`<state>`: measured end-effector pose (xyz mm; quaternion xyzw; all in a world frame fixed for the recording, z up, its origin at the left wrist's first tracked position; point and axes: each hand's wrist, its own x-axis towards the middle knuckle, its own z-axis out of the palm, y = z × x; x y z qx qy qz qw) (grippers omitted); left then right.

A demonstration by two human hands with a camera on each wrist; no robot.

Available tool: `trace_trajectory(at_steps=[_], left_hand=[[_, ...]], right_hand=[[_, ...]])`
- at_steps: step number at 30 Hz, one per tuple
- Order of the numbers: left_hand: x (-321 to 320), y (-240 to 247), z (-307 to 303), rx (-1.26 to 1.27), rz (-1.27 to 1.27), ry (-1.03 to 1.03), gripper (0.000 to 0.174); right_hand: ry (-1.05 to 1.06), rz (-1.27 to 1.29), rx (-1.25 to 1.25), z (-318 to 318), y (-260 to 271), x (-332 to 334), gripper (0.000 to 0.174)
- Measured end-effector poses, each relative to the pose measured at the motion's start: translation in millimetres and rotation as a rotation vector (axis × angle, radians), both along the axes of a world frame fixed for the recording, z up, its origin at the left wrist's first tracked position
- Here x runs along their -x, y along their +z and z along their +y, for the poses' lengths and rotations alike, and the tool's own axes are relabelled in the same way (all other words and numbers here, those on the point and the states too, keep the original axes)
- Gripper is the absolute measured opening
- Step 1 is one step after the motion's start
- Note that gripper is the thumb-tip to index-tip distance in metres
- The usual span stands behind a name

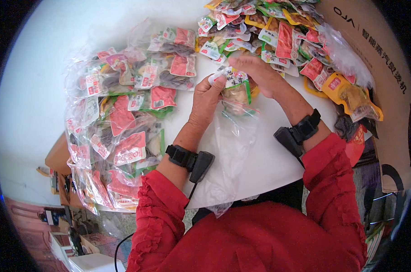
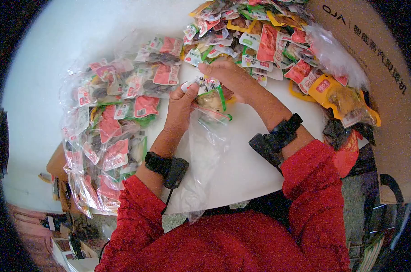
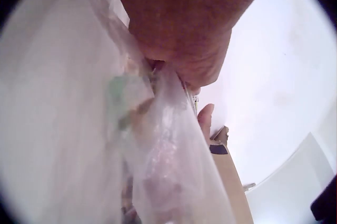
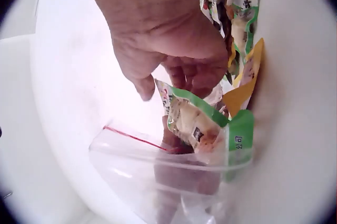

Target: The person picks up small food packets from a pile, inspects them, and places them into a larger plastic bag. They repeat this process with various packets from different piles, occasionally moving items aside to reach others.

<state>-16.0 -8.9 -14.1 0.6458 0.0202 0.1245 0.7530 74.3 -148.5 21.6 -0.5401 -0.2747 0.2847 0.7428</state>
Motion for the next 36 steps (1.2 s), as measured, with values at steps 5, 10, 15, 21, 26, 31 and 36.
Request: trace_trajectory(at_steps=[5,10,15,21,26,31,36], left_hand=[[0,1,-1,0.042,-0.050,0.071,0.020],[5,6,-8,0.104,-0.004,0.098,0.024],[5,1,-1,0.034,0.010,0.088,0.030],[5,3,-4,0.082,0.007,0.090,0.030],[5,3,-3,0.081,0.005,0.084,0.029],[5,5,4,-0.014,0.035,0.025,0.025],[0,1,-15,0.028,-0.067,-0.139,0.030]], right_hand=[[0.095,-0.227,0.290,-7,3,1,0.025],[0.064,-0.058,0.087,0,-10,-7,0.024],[0.087,-0.017,0.050,-2,-8,-6,0.025],[0.062,0.004,0.018,1,-11,-6,0.026],[0.075,-0.066,0.036,-1,-10,-7,0.026],[0.065,-0.027,-0.015,-1,-12,-8,0.025],[-0.104,-0.040,-0.147,1,-20,-21,0.023]])
